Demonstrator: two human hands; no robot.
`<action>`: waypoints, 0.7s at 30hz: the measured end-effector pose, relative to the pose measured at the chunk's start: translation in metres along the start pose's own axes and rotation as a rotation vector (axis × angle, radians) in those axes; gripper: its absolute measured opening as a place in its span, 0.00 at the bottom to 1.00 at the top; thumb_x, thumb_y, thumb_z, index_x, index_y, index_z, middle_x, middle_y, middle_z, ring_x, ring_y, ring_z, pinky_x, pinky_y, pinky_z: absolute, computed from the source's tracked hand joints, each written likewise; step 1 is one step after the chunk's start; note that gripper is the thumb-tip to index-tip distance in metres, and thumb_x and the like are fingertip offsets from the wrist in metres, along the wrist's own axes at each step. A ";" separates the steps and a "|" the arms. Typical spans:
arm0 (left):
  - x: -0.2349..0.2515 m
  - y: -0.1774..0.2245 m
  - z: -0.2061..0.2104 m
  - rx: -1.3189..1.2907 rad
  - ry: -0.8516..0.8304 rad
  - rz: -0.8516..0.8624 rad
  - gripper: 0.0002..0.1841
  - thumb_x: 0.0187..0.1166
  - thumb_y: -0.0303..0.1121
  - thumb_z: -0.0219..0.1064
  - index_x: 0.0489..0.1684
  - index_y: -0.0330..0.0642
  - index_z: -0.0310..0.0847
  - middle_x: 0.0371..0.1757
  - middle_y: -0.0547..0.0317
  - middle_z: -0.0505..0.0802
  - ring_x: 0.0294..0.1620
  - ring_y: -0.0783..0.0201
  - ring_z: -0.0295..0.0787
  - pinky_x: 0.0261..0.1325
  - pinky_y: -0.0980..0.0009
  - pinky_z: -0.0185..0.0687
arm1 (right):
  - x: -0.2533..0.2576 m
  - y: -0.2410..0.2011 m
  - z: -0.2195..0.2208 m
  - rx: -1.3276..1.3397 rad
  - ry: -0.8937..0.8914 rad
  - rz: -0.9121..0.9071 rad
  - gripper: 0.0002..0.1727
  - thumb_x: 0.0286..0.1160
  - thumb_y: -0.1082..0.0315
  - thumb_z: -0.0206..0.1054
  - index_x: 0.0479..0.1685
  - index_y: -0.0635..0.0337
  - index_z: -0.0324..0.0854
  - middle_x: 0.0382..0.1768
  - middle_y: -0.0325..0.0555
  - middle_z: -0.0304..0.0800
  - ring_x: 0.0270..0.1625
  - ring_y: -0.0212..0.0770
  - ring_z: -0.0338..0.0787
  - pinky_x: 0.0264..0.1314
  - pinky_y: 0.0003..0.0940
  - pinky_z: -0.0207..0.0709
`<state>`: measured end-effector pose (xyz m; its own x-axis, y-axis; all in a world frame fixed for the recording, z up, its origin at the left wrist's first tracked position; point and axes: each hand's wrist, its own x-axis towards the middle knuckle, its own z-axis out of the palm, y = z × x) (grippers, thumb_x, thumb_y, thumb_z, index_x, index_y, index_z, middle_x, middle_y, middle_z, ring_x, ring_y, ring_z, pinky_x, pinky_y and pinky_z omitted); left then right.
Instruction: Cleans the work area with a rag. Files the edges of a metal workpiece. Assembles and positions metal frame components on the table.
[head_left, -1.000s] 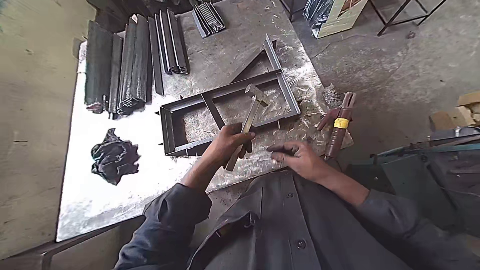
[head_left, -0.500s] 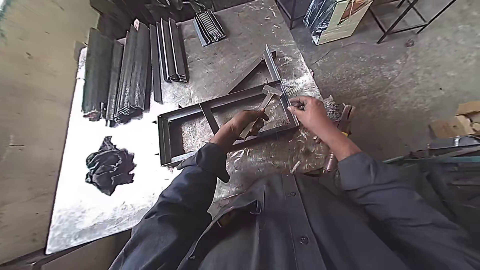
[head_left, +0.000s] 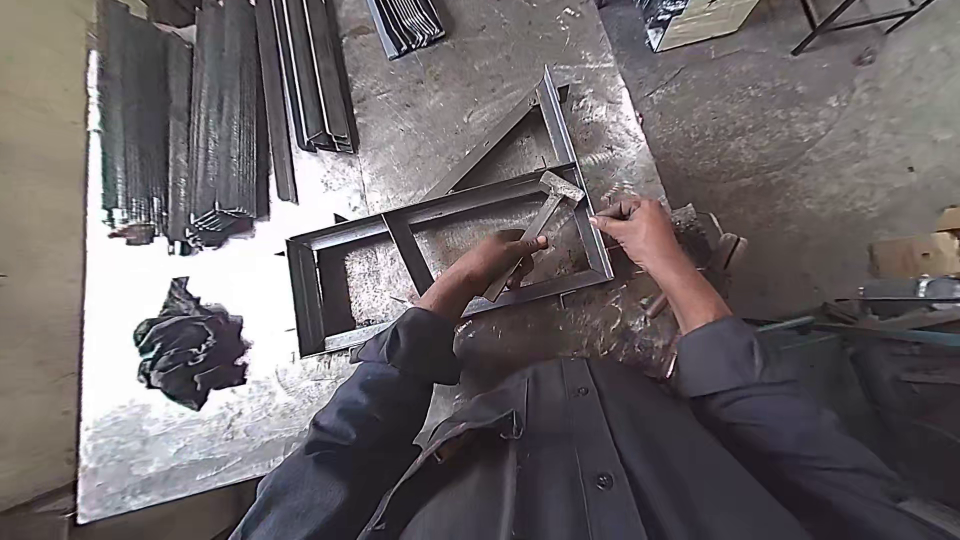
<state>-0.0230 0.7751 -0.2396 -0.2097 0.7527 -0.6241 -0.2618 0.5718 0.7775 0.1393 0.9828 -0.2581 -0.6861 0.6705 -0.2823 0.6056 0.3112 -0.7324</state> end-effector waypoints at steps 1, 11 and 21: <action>-0.007 0.002 0.001 0.055 0.035 0.029 0.17 0.88 0.43 0.63 0.66 0.41 0.80 0.24 0.59 0.84 0.13 0.70 0.74 0.17 0.76 0.74 | 0.000 -0.001 -0.002 -0.002 -0.008 0.003 0.12 0.71 0.54 0.79 0.40 0.53 0.94 0.37 0.43 0.95 0.43 0.41 0.92 0.52 0.54 0.81; -0.035 -0.036 0.011 0.668 0.468 0.259 0.21 0.86 0.37 0.66 0.77 0.47 0.81 0.52 0.48 0.95 0.49 0.54 0.93 0.58 0.47 0.86 | -0.004 -0.003 0.003 0.008 0.024 0.010 0.12 0.72 0.55 0.79 0.42 0.54 0.91 0.37 0.44 0.93 0.41 0.43 0.90 0.50 0.53 0.80; -0.028 -0.042 0.022 0.701 0.560 0.305 0.20 0.86 0.37 0.66 0.73 0.43 0.83 0.53 0.45 0.96 0.53 0.46 0.94 0.60 0.41 0.85 | -0.167 -0.117 -0.066 0.112 -0.289 -1.086 0.09 0.79 0.66 0.65 0.44 0.56 0.91 0.44 0.39 0.94 0.50 0.31 0.91 0.56 0.29 0.86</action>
<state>0.0141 0.7373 -0.2533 -0.6453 0.7396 -0.1913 0.4659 0.5795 0.6687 0.2095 0.8783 -0.0842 -0.9034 -0.1043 0.4160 -0.3986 0.5621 -0.7247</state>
